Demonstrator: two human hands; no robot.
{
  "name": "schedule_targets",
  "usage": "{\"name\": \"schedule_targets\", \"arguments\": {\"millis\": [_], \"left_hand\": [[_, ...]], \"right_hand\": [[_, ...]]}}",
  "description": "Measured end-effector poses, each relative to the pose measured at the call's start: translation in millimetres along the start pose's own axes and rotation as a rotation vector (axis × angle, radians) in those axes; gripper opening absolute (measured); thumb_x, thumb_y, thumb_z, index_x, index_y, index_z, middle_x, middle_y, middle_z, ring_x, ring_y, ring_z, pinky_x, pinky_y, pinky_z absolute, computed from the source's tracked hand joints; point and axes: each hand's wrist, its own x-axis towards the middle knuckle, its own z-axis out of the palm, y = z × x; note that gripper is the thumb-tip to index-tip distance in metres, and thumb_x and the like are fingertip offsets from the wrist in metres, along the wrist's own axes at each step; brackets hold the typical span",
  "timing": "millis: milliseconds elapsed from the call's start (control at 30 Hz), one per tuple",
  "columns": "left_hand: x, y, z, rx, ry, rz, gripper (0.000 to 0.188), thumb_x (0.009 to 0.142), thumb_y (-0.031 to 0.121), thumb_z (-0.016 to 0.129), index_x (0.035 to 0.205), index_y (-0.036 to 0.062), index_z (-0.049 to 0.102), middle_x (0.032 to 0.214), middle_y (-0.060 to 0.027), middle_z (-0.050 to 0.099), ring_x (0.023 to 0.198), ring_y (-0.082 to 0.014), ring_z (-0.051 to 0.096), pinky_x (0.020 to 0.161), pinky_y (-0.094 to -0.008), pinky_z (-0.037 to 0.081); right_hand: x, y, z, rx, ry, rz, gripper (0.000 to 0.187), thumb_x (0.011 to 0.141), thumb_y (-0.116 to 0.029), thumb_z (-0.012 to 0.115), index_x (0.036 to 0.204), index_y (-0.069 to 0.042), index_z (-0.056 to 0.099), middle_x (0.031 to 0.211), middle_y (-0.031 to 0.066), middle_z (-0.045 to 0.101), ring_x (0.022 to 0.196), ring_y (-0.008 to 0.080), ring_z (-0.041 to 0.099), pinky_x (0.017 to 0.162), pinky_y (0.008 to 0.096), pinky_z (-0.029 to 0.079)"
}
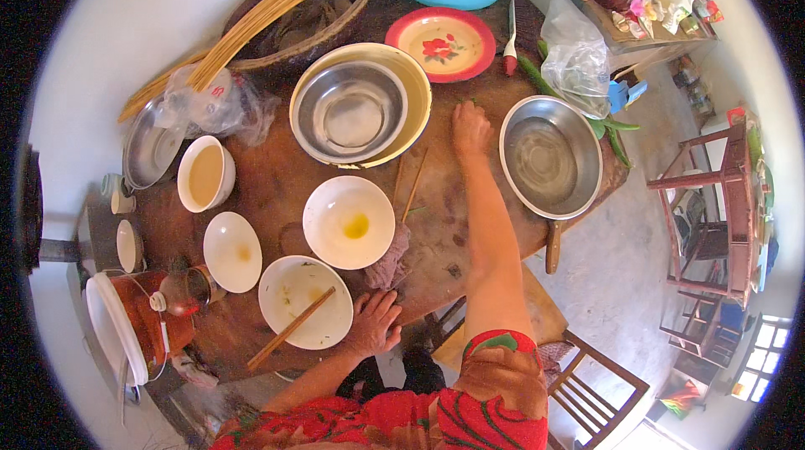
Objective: The person sits on the floor and handles chopsticks and a cloth, then stands to pick up a bowl and place it on a table. They add chopped green vegetables to a wok on a stove, stir the contents with a ladle, and serve the cooked food into a bowl. Finally, they carry the bowl to a dining table and place it down.
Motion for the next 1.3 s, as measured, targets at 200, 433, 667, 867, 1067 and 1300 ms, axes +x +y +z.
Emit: {"name": "schedule_targets", "arguments": {"millis": [200,433,667,867,1067,1300], "left_hand": [[-1.2,6.0,-2.4,0.002,0.026,0.005,0.042,0.065,0.025,0.062,0.103,0.0091,0.053,0.128,-0.0122,0.042,0.118,-0.0280,0.040,0.096,-0.0480,0.029],[-4.8,8.2,0.1,0.042,0.051,-0.004,0.043,0.064,0.024,0.062,0.103,0.0077,0.053,0.127,-0.0127,0.042,0.119,-0.0284,0.038,0.097,-0.0473,0.028],[-3.1,13.5,-3.3,0.069,0.019,-0.017,0.042,0.063,0.025,0.063,0.101,0.0086,0.053,0.127,-0.0119,0.043,0.120,-0.0280,0.037,0.099,-0.0457,0.026],[-5.4,14.4,-3.9,0.085,0.022,-0.015,0.042,0.065,0.025,0.062,0.102,0.0087,0.052,0.127,-0.0115,0.042,0.122,-0.0279,0.036,0.099,-0.0466,0.026],[-9.2,14.7,-4.7,0.090,0.045,-0.005,0.041,0.067,0.025,0.060,0.104,0.0085,0.052,0.127,-0.0118,0.042,0.121,-0.0276,0.036,0.099,-0.0465,0.028],[-19.0,4.3,7.3,-0.032,0.139,0.033,0.042,0.066,0.020,0.062,0.104,0.0052,0.053,0.128,-0.0140,0.041,0.122,-0.0298,0.035,0.100,-0.0473,0.028]], "right_hand": [[1.9,18.5,2.6,0.410,0.003,0.145,0.026,0.083,-0.030,0.054,0.075,-0.006,0.061,0.052,0.0130,0.053,0.054,0.0299,0.057,0.054,0.0391,0.046],[-46.1,-4.8,-79.2,1.798,-0.611,0.963,0.021,0.085,-0.027,0.054,0.074,-0.011,0.048,0.053,-0.0005,0.038,0.039,0.0100,0.032,0.036,0.0238,0.024],[-98.6,27.9,-134.7,2.242,-0.871,1.058,0.024,0.088,-0.028,0.051,0.071,-0.013,0.043,0.054,-0.0011,0.033,0.038,0.0091,0.029,0.033,0.0218,0.020],[-143.5,32.9,-186.3,2.369,-0.946,1.048,0.027,0.090,-0.029,0.048,0.070,-0.013,0.043,0.052,-0.0012,0.032,0.039,0.0086,0.031,0.033,0.0219,0.023],[-179.8,31.3,-226.1,2.390,-0.916,1.037,0.028,0.092,-0.028,0.045,0.070,-0.012,0.044,0.053,-0.0014,0.031,0.039,0.0075,0.030,0.032,0.0223,0.026],[-227.1,0.7,-255.0,2.421,-0.952,1.078,0.029,0.093,-0.028,0.041,0.070,-0.010,0.041,0.056,0.0003,0.032,0.040,0.0098,0.031,0.034,0.0229,0.025]]}}
